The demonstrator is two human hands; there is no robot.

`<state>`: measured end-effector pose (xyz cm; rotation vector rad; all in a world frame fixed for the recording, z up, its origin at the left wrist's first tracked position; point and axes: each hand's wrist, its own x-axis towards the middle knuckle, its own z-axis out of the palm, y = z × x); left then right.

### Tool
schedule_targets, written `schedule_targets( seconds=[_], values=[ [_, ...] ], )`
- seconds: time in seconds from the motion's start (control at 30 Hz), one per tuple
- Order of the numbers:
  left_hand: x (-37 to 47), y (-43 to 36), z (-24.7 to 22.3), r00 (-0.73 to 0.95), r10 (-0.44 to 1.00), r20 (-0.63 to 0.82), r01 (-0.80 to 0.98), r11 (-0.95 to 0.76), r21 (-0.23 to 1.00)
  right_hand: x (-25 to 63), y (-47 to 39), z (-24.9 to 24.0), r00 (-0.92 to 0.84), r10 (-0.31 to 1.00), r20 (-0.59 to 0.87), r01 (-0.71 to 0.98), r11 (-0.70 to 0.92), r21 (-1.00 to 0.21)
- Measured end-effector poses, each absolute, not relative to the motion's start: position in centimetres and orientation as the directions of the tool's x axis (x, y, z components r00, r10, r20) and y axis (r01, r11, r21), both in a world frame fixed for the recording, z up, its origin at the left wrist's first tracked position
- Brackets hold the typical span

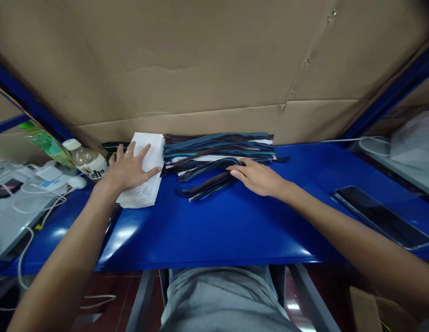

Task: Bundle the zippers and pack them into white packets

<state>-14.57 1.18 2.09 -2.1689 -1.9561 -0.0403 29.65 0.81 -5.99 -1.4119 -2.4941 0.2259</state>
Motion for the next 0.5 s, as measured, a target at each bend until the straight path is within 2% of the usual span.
schedule_targets(
  seconds=[0.07,0.13,0.2,0.27,0.37,0.5],
  values=[
    [-12.3,0.4,3.2,0.148,0.936,0.318,0.988,-0.124,-0.094,28.8,1.4,-5.7,-0.512,0.845,0.158,0.808,0.535,-0.247],
    [-9.0,-0.5,3.7,0.258,0.894,0.366,0.965,-0.257,-0.054,28.2,2.2,-5.4,-0.521,0.837,0.168,0.800,0.547,-0.244],
    [-5.5,-1.2,3.0,0.378,0.876,0.300,0.923,-0.380,-0.053,28.0,3.0,-5.3,-0.513,0.843,0.160,0.804,0.537,-0.255],
    [-2.6,-1.5,1.3,0.485,0.850,0.204,0.875,-0.469,-0.125,28.3,3.7,-5.2,-0.512,0.847,0.145,0.802,0.532,-0.272],
    [-0.6,-1.4,-1.5,0.503,0.858,0.106,0.852,-0.472,-0.229,29.3,4.4,-5.0,-0.567,0.811,0.146,0.753,0.582,-0.306],
    [-2.0,-0.3,-3.1,0.530,0.848,0.001,0.818,-0.511,-0.264,30.8,4.6,-4.2,-0.730,0.667,0.150,0.589,0.725,-0.358]
  ],
)
